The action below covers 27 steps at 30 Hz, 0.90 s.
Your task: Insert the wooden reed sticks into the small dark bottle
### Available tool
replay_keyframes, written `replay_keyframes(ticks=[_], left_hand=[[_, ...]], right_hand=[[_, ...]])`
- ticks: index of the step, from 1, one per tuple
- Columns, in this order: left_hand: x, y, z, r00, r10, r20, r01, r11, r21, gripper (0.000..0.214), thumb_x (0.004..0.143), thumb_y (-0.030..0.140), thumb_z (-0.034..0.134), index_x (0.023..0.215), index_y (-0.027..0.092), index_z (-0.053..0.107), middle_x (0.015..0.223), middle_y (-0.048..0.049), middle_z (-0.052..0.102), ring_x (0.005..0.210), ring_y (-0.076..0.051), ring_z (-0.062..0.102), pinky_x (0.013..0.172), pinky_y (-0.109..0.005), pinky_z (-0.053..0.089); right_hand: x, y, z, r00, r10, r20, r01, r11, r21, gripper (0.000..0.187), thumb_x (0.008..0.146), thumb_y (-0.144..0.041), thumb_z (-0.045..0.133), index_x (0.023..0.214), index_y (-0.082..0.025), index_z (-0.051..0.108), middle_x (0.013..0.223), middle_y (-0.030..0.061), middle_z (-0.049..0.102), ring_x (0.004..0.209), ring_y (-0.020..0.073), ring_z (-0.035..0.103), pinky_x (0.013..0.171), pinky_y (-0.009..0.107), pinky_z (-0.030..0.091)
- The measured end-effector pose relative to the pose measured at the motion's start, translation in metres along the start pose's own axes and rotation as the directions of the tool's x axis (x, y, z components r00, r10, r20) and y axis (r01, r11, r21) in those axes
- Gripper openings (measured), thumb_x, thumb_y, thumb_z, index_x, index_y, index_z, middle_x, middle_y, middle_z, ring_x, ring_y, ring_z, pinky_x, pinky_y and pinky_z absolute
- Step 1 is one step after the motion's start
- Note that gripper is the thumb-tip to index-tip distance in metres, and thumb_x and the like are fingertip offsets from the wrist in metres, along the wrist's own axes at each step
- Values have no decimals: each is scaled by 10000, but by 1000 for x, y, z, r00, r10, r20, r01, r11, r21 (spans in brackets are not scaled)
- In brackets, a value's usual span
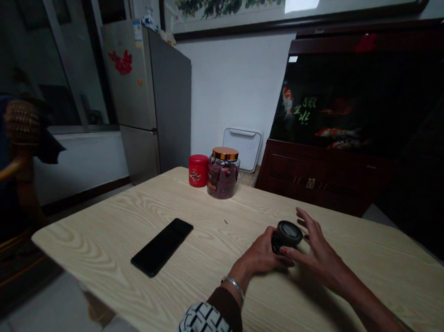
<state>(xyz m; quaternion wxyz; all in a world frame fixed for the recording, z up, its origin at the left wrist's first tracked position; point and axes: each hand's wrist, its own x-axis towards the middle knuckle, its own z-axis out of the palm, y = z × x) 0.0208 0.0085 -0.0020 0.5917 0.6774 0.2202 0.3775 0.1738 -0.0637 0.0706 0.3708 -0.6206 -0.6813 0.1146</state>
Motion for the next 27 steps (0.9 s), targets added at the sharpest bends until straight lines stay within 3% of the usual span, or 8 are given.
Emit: replay_keyframes(ticks=[4,7,10,16,19,22,24,27], left_hand=[[0,0,0,1000,-15,3,15,1000,-18,739,561,270,885,1192,155,518,1089,-93,631,960,-228,586,759,-306,454],[-1,0,0,999,-38,-22,38,999,34,745,553,295,890,1189,164,525,1061,-71,633,937,-218,579,748,-299,443],[-1,-2,0,998,-35,-44,39,995,92,747,535,328,903,1169,173,539,1054,-59,634,948,-224,571,763,-302,439],[-1,1,-1,999,-23,-34,27,995,95,756,546,324,899,1188,165,533,1079,-72,630,971,-231,566,800,-311,441],[-1,2,-1,999,-27,-37,31,995,96,760,547,327,896,1194,159,536,1090,-77,634,982,-236,571,812,-319,443],[-1,2,-1,998,-33,-50,38,992,121,771,517,331,907,1175,160,545,1084,-76,635,975,-240,576,801,-322,445],[-1,1,-1,999,-26,-43,31,992,120,757,522,336,904,1164,162,545,1074,-73,636,971,-239,575,801,-323,445],[-1,1,-1,999,-18,-40,22,994,107,741,541,347,896,1167,166,543,1072,-71,634,969,-236,573,799,-320,445]], right_hand=[[-5,1,-12,995,8,99,-20,992,126,933,831,-559,607,1548,-264,90,1415,155,509,1314,289,501,1078,501,392],[-11,0,-24,993,114,-23,-114,993,-14,846,863,-625,502,1529,-225,167,1024,97,702,982,298,680,879,471,502],[-15,-1,-29,964,239,-114,-253,959,-127,741,885,-689,369,1466,-234,309,726,22,674,714,285,684,704,425,512],[-10,1,-19,988,135,-70,-123,981,152,777,905,-688,342,1532,-251,205,1415,149,548,1256,290,565,986,426,458],[-13,2,-23,977,195,-89,-183,974,132,769,899,-698,355,1520,-250,278,1139,120,713,1047,295,681,908,435,498],[-19,3,-34,909,306,-282,-305,951,47,685,894,-714,343,1357,-239,512,732,45,694,714,273,694,702,399,529],[-20,2,-37,902,284,-325,-275,959,74,642,893,-704,358,1260,-223,571,743,49,679,749,271,693,703,383,535],[-14,0,-30,968,156,-196,-125,979,163,591,870,-646,481,1292,-235,525,1118,114,690,1106,298,643,937,429,504]])
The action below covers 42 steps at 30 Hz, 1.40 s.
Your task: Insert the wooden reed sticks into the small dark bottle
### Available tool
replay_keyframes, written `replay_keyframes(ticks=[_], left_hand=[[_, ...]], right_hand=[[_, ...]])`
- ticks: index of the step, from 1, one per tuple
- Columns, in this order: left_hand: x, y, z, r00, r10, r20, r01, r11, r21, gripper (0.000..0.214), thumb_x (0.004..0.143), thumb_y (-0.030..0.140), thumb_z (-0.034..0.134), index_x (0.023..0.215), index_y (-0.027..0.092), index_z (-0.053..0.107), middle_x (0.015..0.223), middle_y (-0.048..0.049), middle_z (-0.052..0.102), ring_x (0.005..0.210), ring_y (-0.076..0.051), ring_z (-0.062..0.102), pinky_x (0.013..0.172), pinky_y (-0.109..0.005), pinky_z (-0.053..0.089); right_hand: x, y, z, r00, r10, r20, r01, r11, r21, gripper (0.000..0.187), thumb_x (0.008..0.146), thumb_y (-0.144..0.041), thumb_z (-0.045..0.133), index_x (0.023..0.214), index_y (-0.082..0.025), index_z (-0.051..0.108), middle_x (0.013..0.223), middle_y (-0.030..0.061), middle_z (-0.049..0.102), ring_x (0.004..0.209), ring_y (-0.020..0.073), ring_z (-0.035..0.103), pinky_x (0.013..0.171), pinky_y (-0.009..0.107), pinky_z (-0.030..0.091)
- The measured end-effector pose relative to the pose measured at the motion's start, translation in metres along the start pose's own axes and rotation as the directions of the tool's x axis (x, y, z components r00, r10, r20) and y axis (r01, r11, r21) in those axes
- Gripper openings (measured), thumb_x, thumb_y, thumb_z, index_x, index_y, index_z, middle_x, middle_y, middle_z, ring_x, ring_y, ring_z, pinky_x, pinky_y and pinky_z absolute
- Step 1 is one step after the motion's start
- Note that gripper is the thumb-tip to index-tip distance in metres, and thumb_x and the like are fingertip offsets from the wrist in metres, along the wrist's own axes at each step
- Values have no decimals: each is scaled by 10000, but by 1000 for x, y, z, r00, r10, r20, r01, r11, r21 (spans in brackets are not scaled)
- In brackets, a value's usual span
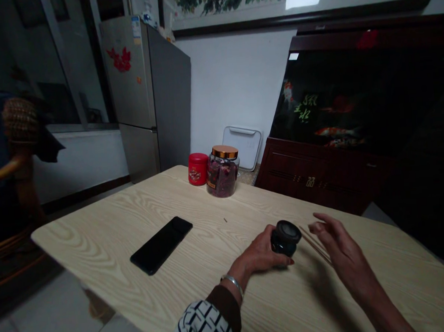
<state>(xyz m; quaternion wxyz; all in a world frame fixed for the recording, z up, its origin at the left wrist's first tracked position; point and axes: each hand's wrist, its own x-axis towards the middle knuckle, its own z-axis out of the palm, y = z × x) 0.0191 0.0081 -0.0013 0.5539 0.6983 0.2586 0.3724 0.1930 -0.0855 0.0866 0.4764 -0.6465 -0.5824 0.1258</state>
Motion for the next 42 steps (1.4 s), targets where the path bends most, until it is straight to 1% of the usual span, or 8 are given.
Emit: replay_keyframes(ticks=[3,7,16,24,34,39,41,42], left_hand=[[-1,0,0,1000,-16,1,16,1000,-6,753,542,333,893,1186,167,538,1063,-71,626,961,-236,574,764,-308,447],[-1,1,0,999,-30,25,31,998,-50,745,562,269,871,1212,167,521,1044,-64,627,919,-217,588,719,-289,451],[-2,7,0,999,-45,14,46,999,-22,692,569,262,858,1170,166,529,1014,-46,631,863,-188,571,671,-262,438],[-4,10,2,1000,-10,11,11,999,-44,635,590,249,842,1139,158,535,979,-30,622,826,-164,566,660,-244,437],[-11,5,9,998,13,65,-7,995,-102,638,671,222,780,1240,165,496,1033,-67,623,839,-179,579,669,-251,448],[-32,20,2,996,90,3,-90,995,35,697,639,212,802,1255,172,478,1144,-90,601,998,-221,552,832,-294,432],[-49,21,-3,993,92,-74,-78,982,172,568,657,223,787,1153,177,516,1090,-70,604,969,-207,533,828,-285,411],[-58,20,-5,989,81,-121,-49,968,245,459,686,237,765,1076,180,530,1024,-49,602,917,-191,526,797,-276,400]], right_hand=[[7,3,15,977,-67,203,57,997,57,642,843,-573,578,1385,-256,445,1464,137,499,1359,305,458,1107,503,372],[11,16,29,946,-103,308,83,994,76,630,867,-512,582,1412,-232,431,1458,136,511,1354,288,467,1143,523,326],[4,25,43,981,-147,130,150,989,-11,530,844,-502,612,1279,-205,557,1317,135,621,1235,303,565,1076,504,406],[2,22,45,984,-144,100,147,989,-25,523,844,-515,601,1271,-215,567,1295,115,636,1219,289,574,1064,475,419],[-9,15,46,988,-125,89,119,991,68,502,838,-457,616,1269,-205,561,1299,130,626,1183,293,592,1027,454,448],[-23,14,39,999,-14,36,8,990,141,637,835,-509,604,1379,-210,459,1293,139,604,1077,276,624,881,394,511],[-34,25,38,1000,9,9,-10,987,163,547,851,-539,584,1281,-206,517,1135,110,645,962,247,632,810,355,506],[-39,32,37,1000,22,9,-23,987,160,456,859,-558,568,1147,-204,572,1003,79,651,874,227,621,762,336,494]])
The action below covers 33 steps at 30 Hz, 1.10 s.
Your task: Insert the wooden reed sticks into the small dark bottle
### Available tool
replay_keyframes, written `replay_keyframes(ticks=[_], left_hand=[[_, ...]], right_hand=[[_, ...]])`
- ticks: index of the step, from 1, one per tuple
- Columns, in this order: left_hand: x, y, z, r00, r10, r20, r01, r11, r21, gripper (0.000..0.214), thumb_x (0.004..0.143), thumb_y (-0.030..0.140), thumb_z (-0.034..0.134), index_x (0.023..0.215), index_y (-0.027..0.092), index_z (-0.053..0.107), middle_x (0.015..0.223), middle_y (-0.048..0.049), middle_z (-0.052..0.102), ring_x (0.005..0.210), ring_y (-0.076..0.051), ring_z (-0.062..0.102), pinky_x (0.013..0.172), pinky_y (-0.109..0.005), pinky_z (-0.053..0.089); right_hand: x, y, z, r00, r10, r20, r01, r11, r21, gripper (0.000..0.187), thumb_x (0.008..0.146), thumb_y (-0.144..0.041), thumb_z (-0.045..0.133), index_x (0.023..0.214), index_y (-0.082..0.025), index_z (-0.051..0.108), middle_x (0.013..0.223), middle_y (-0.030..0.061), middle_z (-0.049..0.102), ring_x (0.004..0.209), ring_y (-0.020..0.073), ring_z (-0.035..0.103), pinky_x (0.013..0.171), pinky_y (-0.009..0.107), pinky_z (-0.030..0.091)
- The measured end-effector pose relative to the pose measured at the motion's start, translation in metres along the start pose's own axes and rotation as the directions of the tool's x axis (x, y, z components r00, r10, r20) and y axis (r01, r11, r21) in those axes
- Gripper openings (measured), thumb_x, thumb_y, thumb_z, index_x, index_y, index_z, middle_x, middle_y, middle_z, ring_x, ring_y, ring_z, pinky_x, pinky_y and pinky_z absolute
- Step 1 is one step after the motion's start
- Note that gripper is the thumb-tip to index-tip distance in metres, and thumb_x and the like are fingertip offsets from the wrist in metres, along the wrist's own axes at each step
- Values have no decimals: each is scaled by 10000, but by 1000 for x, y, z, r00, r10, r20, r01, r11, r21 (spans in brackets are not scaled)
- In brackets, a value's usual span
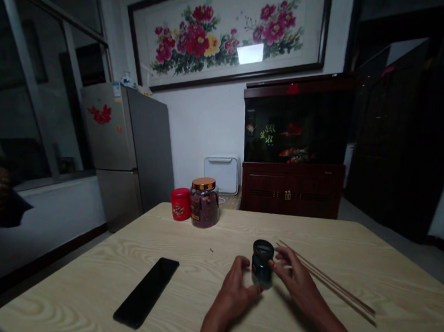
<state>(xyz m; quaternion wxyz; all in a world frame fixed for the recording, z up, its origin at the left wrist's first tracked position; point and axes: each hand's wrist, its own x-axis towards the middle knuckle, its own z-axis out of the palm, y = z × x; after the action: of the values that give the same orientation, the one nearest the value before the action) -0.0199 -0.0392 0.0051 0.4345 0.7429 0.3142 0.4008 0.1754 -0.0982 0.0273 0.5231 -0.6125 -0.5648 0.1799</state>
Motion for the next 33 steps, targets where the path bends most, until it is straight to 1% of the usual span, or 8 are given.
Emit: replay_keyframes(ticks=[2,4,9,12,17,24,28,33], left_hand=[[-17,-2,-3,994,-53,-93,65,990,122,231,788,322,687,861,184,517,802,3,553,747,-153,480,683,-264,357],[-27,1,-4,987,-99,-123,117,982,145,343,849,445,626,701,191,448,659,31,457,650,-134,419,612,-264,302],[-10,57,-14,985,-148,93,170,934,-316,639,790,786,500,578,217,299,499,77,272,462,-79,240,472,-241,174],[17,115,-34,968,-5,251,177,723,-668,693,748,840,488,587,219,228,472,101,207,411,-55,137,420,-209,127],[47,179,-59,881,206,426,243,575,-781,691,763,839,457,586,216,215,465,108,171,396,-47,123,393,-172,178],[45,133,-49,789,278,548,380,480,-791,703,748,831,491,579,201,229,454,99,170,377,-42,123,382,-172,158],[48,105,-47,817,150,557,410,528,-744,733,692,891,462,577,207,228,449,100,156,376,-40,119,383,-179,162],[58,101,-49,827,69,558,416,592,-690,758,647,929,447,572,209,223,444,94,165,382,-42,122,400,-188,167]], right_hand=[[-10,13,-3,999,31,28,-31,999,-14,406,863,-614,535,811,-212,556,739,8,558,699,181,539,658,305,441],[-17,17,-7,993,59,102,-61,998,15,510,847,-684,508,640,-225,423,624,-34,418,613,144,428,577,280,366],[-3,-41,-37,909,243,338,-357,873,333,648,778,-859,380,606,-242,277,540,-97,208,476,74,144,443,229,87],[20,-98,-66,858,4,514,-365,708,604,678,802,-860,321,569,-231,224,501,-109,175,458,57,81,431,209,49],[51,-153,-102,750,-275,601,-381,563,733,693,798,-875,259,550,-227,253,454,-109,205,396,36,115,387,185,107],[53,-112,-91,626,-329,707,-505,520,689,691,816,-858,256,542,-223,256,428,-117,215,356,21,120,361,161,131],[52,-87,-85,647,-234,726,-558,502,660,688,817,-854,278,541,-226,235,420,-119,204,352,20,109,357,153,130],[59,-85,-86,678,-144,721,-548,555,626,704,777,-884,310,536,-229,217,418,-123,175,356,23,94,361,168,111]])
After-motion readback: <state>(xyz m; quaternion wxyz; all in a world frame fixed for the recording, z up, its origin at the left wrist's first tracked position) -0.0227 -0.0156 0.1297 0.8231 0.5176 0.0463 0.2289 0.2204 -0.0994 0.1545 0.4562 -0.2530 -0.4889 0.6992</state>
